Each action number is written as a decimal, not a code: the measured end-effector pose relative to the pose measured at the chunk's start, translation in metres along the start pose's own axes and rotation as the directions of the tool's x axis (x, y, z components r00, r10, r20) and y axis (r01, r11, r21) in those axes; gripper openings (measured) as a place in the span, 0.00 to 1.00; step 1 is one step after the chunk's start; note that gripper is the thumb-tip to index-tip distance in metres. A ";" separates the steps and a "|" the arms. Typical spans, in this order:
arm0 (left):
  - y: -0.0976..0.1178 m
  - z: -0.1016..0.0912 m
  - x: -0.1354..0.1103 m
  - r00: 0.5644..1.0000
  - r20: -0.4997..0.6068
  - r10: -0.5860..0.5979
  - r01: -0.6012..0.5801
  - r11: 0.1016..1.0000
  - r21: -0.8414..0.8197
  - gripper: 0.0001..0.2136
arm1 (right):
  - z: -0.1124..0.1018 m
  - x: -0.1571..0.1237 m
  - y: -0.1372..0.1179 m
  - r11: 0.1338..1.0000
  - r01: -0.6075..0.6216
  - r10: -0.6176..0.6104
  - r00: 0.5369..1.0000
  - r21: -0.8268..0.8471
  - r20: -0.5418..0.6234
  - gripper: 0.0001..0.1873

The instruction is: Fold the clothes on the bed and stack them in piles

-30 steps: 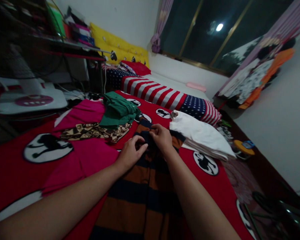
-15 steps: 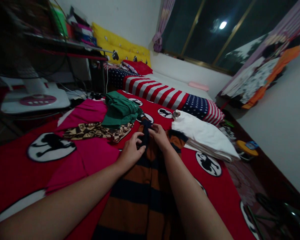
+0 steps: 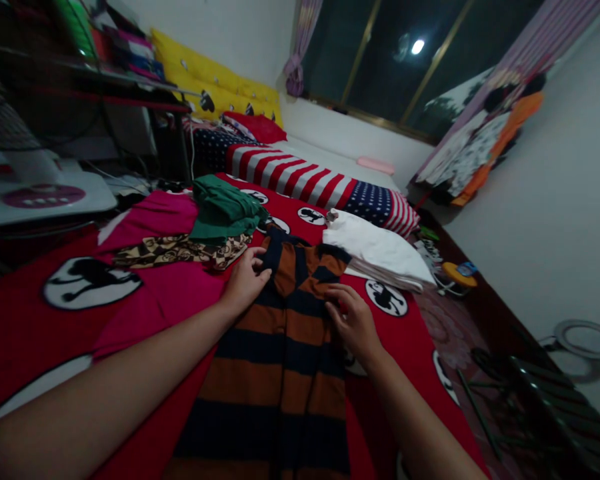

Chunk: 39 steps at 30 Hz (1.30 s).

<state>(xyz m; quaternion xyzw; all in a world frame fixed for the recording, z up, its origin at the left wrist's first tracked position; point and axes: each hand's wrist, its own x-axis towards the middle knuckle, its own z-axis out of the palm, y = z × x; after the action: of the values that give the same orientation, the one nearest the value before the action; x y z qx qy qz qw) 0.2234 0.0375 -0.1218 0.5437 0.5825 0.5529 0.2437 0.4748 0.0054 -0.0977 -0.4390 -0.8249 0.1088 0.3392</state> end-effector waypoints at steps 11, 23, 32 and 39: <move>0.005 -0.006 -0.001 0.994 -0.027 0.104 -0.098 0.984 0.151 0.17 | -0.035 -0.110 -0.032 0.973 0.176 -0.150 0.974 -0.146 0.170 0.15; 0.039 -0.094 -0.030 0.485 0.811 0.326 -0.670 0.735 0.105 0.24 | -0.062 -0.156 -0.068 0.909 0.382 -0.245 0.811 -0.164 0.532 0.32; 0.060 -0.141 -0.111 0.079 0.979 0.188 -0.698 0.712 -0.080 0.31 | -0.043 -0.133 -0.090 0.922 0.387 -0.301 0.753 -0.024 0.586 0.27; 0.073 -0.138 -0.125 -0.071 0.965 0.252 -0.751 0.623 -0.218 0.16 | -0.051 -0.117 -0.118 0.912 0.409 -0.286 0.704 -0.042 0.650 0.17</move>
<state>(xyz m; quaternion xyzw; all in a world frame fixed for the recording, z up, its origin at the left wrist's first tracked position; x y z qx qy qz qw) 0.1643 -0.1427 -0.0581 0.9714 0.1291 -0.0012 0.1993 0.4761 -0.1640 -0.0575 -0.2419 -0.9642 0.1074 0.0156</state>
